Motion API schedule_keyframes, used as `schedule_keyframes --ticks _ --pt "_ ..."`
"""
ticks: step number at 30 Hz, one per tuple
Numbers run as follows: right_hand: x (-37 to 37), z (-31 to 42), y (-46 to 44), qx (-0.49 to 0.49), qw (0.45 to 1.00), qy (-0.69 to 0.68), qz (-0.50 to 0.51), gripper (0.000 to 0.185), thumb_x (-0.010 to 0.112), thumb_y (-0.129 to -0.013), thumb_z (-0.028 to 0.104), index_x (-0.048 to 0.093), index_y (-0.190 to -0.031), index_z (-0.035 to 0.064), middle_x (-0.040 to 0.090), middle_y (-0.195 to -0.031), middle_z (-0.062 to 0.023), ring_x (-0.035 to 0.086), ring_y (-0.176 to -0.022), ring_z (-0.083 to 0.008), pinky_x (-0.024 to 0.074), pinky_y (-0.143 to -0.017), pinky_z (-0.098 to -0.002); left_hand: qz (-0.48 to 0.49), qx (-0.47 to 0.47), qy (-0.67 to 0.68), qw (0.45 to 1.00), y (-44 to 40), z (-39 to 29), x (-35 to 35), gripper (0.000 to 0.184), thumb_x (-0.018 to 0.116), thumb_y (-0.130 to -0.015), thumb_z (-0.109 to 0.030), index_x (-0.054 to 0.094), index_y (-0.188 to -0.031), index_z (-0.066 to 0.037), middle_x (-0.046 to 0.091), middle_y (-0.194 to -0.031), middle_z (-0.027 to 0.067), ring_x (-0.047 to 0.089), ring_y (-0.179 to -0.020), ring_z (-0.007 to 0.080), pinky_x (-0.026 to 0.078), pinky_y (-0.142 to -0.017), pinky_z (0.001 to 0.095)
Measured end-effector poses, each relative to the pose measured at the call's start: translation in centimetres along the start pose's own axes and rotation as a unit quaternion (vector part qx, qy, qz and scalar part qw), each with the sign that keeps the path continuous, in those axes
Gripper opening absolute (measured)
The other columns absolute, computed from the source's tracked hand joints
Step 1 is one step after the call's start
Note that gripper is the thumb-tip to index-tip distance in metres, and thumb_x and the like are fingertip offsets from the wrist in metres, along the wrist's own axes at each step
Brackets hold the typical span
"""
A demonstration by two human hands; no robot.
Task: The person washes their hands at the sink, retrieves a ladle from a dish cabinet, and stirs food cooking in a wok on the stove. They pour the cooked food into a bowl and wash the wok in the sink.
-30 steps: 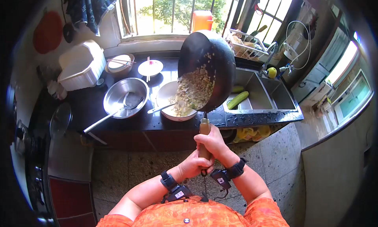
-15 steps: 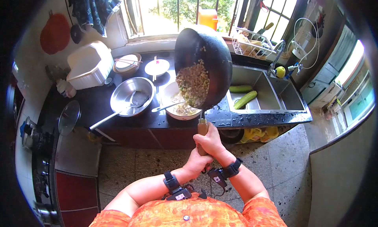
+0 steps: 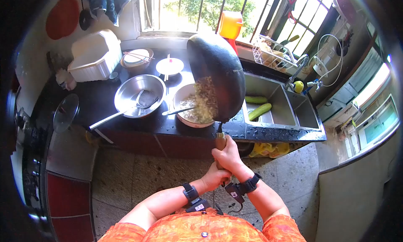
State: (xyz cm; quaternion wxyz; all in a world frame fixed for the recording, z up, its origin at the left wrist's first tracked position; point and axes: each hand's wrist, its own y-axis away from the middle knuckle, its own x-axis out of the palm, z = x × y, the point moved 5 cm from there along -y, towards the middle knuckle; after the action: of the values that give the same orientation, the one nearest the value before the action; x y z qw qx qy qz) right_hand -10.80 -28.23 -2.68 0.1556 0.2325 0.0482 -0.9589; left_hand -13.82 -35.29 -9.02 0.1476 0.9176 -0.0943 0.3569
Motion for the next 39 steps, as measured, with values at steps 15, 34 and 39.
schedule_keyframes --ticks 15,34,39 --pt "0.0 -0.2 0.0 0.010 0.999 -0.043 0.023 0.026 0.059 -0.062 0.006 0.046 -0.084 0.0000 0.051 -0.064 -0.0063 0.051 -0.054 -0.0132 0.0442 -0.051 -0.0279 -0.011 0.030 -0.003 0.999 -0.7 0.5 -0.2 0.013 0.058 -0.064 -0.004 0.051 -0.074 -0.005 0.048 -0.056 0.0012 0.046 -0.043 0.0104 0.035 -0.038 0.0237" --pt "-0.1 1.4 1.2 0.116 0.972 -0.203 0.029 0.023 0.062 -0.065 0.003 0.045 -0.081 0.0008 0.049 -0.059 -0.0029 0.049 -0.045 -0.0112 0.0405 -0.041 -0.0244 -0.055 0.051 -0.166 0.983 1.4 -1.9 0.9 0.028 0.059 -0.067 -0.008 0.047 -0.091 -0.001 0.052 -0.066 0.0026 0.052 -0.049 0.0102 0.040 -0.041 0.0236" --pt "-0.4 2.3 0.9 0.084 0.973 -0.216 0.008 0.022 0.060 -0.064 0.003 0.045 -0.080 0.0008 0.050 -0.057 -0.0041 0.048 -0.042 -0.0115 0.0400 -0.039 -0.0248 0.131 0.154 -0.242 0.949 1.8 -5.0 1.3 0.033 0.063 -0.072 -0.010 0.048 -0.101 -0.001 0.055 -0.074 0.0041 0.053 -0.072 0.0103 0.045 -0.064 0.0254"
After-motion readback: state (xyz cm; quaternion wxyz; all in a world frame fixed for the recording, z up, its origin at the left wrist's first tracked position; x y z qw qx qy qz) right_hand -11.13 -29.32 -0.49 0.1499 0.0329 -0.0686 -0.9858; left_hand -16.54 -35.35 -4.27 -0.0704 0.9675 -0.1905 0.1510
